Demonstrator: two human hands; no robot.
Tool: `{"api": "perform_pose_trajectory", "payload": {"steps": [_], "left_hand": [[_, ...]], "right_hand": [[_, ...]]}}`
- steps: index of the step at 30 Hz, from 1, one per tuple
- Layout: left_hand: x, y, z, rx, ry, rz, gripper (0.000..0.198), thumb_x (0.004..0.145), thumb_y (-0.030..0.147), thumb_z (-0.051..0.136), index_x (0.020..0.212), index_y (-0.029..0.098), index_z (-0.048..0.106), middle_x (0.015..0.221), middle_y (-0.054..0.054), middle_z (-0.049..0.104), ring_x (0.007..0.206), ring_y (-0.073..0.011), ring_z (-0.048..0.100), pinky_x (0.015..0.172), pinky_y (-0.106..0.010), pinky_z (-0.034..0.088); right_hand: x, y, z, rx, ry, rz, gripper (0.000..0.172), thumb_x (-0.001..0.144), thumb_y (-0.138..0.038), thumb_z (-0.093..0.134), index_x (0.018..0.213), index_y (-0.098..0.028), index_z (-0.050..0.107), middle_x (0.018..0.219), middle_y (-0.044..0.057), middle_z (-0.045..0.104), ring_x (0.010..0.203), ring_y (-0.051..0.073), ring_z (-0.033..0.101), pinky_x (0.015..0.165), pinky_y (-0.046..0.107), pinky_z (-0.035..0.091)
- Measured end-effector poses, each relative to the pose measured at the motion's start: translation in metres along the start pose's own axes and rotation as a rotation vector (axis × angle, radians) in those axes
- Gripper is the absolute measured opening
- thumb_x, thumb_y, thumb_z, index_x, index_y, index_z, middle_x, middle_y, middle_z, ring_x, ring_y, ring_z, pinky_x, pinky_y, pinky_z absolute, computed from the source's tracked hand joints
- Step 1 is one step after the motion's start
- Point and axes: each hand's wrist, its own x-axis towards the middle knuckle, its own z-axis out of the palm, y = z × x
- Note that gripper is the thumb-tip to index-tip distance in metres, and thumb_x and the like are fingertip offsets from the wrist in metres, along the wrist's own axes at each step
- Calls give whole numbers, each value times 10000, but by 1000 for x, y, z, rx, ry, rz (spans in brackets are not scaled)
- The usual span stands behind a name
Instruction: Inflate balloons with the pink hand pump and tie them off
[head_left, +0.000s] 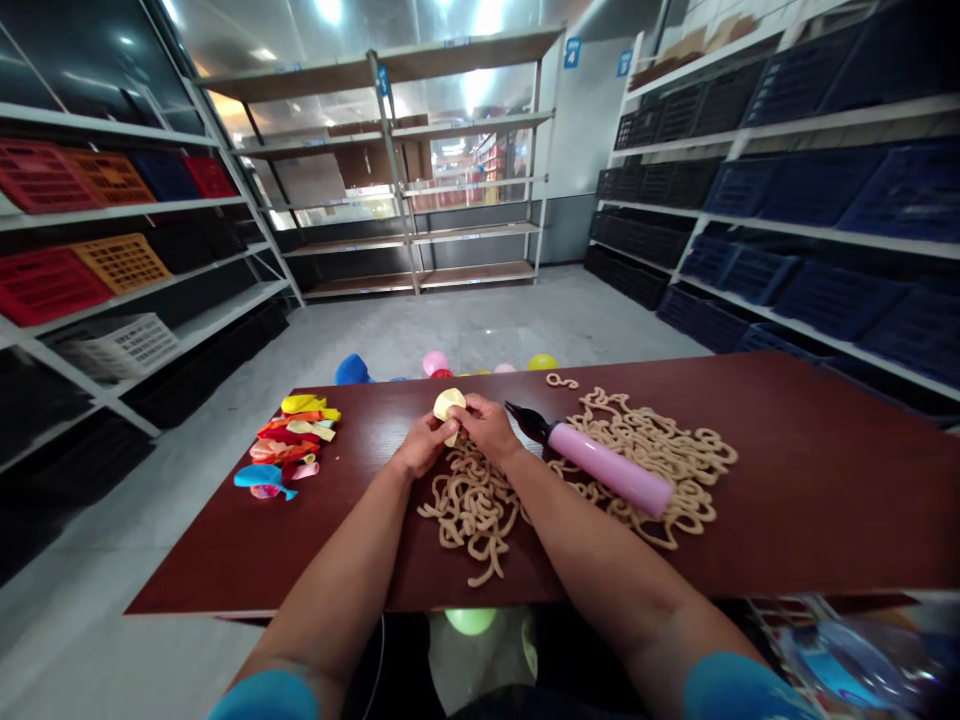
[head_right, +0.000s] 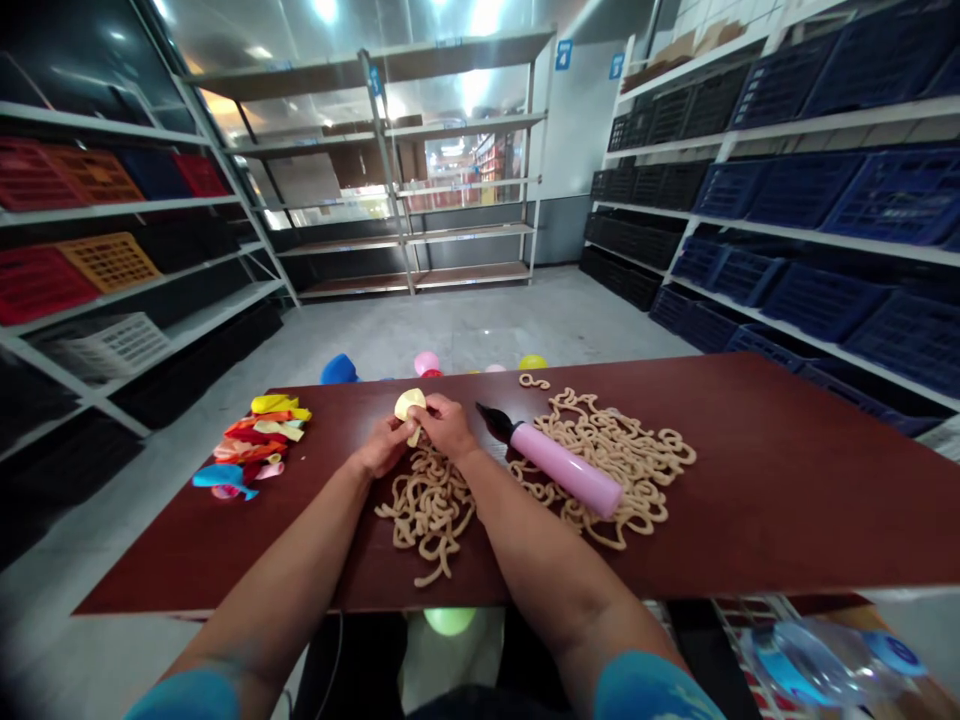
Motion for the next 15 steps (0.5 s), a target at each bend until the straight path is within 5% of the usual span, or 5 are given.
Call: {"api": "perform_pose_trajectory", "payload": {"steps": [8, 11, 15], "left_hand": [[3, 0, -3, 59, -88, -144, 251, 592, 255, 719, 675, 114, 529, 569, 7, 513, 452, -53, 424, 413, -187, 248], [6, 1, -5, -64, -82, -124, 246, 644, 243, 672, 597, 132, 457, 463, 70, 337, 361, -10, 240, 365, -168, 125], [8, 8, -15, -333, -16, -75, 204, 762, 339, 583, 783, 139, 551, 447, 97, 173, 348, -29, 145, 348, -162, 96]], "right_hand": [[1, -9, -6, -373, -19, -226, 115, 757, -313, 594, 812, -276, 688, 1015, 1, 620, 1029, 181, 495, 950, 354, 330], [7, -7, -7, -498, -8, -185, 227, 740, -333, 608, 953, -265, 652, 1052, 19, 617, 1031, 186, 507, 950, 359, 327], [8, -20, -38, -791, -13, -9, 376, 708, -393, 632, 1031, -200, 618, 1047, 96, 622, 992, 249, 538, 900, 393, 354]]}}
